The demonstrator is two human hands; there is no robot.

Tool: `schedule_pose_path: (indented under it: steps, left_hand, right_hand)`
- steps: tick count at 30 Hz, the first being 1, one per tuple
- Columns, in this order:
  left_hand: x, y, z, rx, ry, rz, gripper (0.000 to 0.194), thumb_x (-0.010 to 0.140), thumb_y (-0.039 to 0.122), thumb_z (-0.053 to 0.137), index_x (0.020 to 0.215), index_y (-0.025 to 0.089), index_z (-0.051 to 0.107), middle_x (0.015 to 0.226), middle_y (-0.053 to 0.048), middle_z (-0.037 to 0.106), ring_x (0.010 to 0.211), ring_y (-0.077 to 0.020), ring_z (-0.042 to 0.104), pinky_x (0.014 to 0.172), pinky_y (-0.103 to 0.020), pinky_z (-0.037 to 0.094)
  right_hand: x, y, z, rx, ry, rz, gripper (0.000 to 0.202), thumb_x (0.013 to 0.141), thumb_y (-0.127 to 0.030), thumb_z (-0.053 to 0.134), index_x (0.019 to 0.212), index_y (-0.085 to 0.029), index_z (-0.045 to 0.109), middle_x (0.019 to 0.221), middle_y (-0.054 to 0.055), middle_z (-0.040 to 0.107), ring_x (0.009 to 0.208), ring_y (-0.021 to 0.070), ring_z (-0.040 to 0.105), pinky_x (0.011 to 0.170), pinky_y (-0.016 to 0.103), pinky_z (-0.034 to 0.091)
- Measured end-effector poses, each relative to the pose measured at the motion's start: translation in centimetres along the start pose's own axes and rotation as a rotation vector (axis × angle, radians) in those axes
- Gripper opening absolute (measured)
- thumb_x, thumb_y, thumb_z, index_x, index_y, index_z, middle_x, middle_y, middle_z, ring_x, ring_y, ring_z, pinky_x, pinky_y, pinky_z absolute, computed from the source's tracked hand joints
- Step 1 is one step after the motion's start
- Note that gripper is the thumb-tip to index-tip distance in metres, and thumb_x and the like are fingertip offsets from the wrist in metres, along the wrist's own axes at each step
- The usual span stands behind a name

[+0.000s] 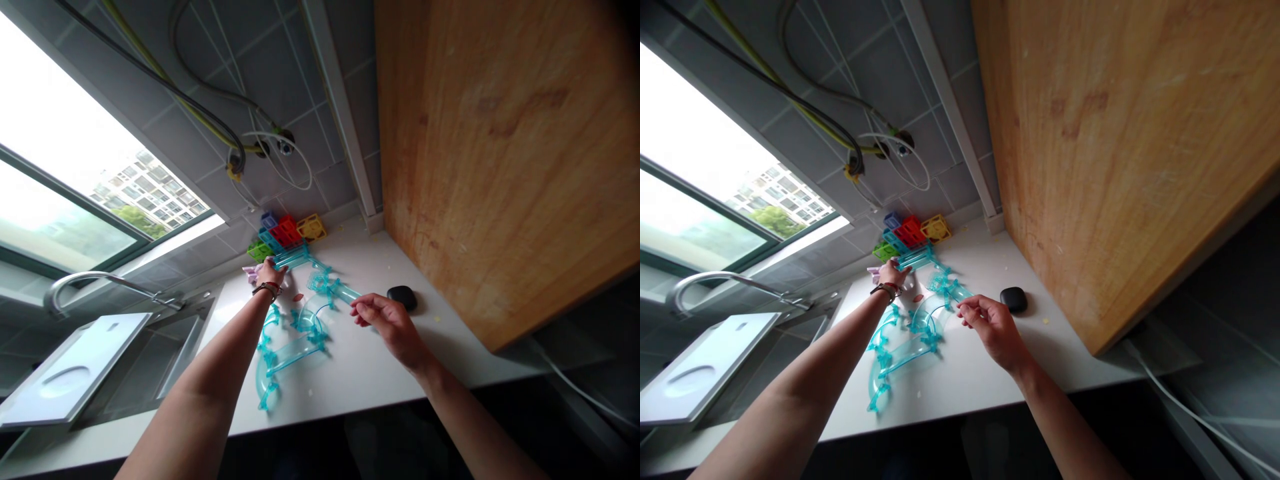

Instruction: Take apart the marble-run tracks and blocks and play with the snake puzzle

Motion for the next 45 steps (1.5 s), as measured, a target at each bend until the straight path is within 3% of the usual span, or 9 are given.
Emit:
schedule_pose_path:
  steps: [8,14,18,24,28,36,45]
  left_hand:
    - [-3.1,0.4,-1.1,0.024,0.032,0.071,0.043,0.1,0.037,0.067,0.137,0.018,0.06,0.138,-0.012,0.062,0.117,-0.0281,0.066,0.097,-0.05,0.058]
    - [-8.0,1.0,-3.0,0.046,0.037,0.352,0.048,0.099,0.038,0.067,0.143,0.02,0.056,0.145,-0.014,0.057,0.121,-0.0297,0.063,0.099,-0.051,0.057]
    - [-9.5,3.0,-3.6,0.067,-0.032,0.553,0.041,0.101,0.036,0.066,0.138,0.019,0.06,0.14,-0.012,0.061,0.119,-0.028,0.065,0.099,-0.051,0.057]
    - [-8.1,7.7,-2.4,0.137,-0.114,0.596,0.04,0.1,0.035,0.067,0.136,0.018,0.061,0.137,-0.012,0.063,0.117,-0.0276,0.066,0.097,-0.05,0.058]
    - [-6.6,9.4,-1.9,0.189,-0.18,0.57,0.038,0.1,0.035,0.067,0.134,0.018,0.062,0.134,-0.012,0.065,0.113,-0.0262,0.068,0.094,-0.047,0.06]
    - [-5.1,9.7,-2.0,0.24,-0.258,0.539,0.037,0.1,0.036,0.067,0.133,0.018,0.063,0.133,-0.012,0.065,0.113,-0.0261,0.067,0.095,-0.048,0.059]
    - [-5.7,8.8,-2.6,0.143,-0.328,0.506,0.035,0.1,0.035,0.067,0.13,0.018,0.064,0.132,-0.011,0.066,0.113,-0.0257,0.068,0.095,-0.046,0.059]
  right_hand:
    - [0.1,0.4,-0.1,-0.063,-0.004,-0.012,0.031,0.095,-0.049,0.066,0.1,-0.02,0.076,0.093,0.006,0.075,0.084,0.0199,0.066,0.079,0.033,0.053]
    - [0.0,0.9,0.1,-0.093,-0.01,-0.026,0.032,0.095,-0.05,0.067,0.1,-0.02,0.076,0.093,0.006,0.075,0.083,0.0203,0.066,0.079,0.034,0.053]
    - [-0.2,1.1,0.2,-0.111,-0.015,-0.028,0.033,0.094,-0.051,0.067,0.098,-0.02,0.076,0.094,0.007,0.075,0.083,0.0199,0.066,0.08,0.033,0.053]
    - [-0.3,1.5,0.3,-0.175,-0.016,-0.034,0.037,0.094,-0.055,0.066,0.097,-0.018,0.075,0.097,0.009,0.075,0.084,0.0211,0.066,0.079,0.034,0.054]
    - [-0.2,1.4,0.3,-0.211,-0.025,-0.052,0.037,0.095,-0.054,0.064,0.094,-0.018,0.074,0.093,0.008,0.074,0.084,0.0215,0.066,0.08,0.035,0.054]
    - [-0.5,0.4,1.1,-0.296,-0.068,-0.066,0.028,0.096,-0.045,0.063,0.087,-0.02,0.072,0.086,0.004,0.074,0.081,0.021,0.067,0.075,0.032,0.051]
    - [-0.7,-0.1,1.2,-0.353,-0.077,-0.089,0.027,0.097,-0.043,0.063,0.085,-0.02,0.071,0.083,0.003,0.072,0.08,0.0205,0.066,0.076,0.032,0.051]
Point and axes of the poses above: each hand's wrist, its own x-axis towards the middle knuckle, its own z-axis out of the palm, y = z × x, the point moved 1 cm from there along x, towards the middle knuckle
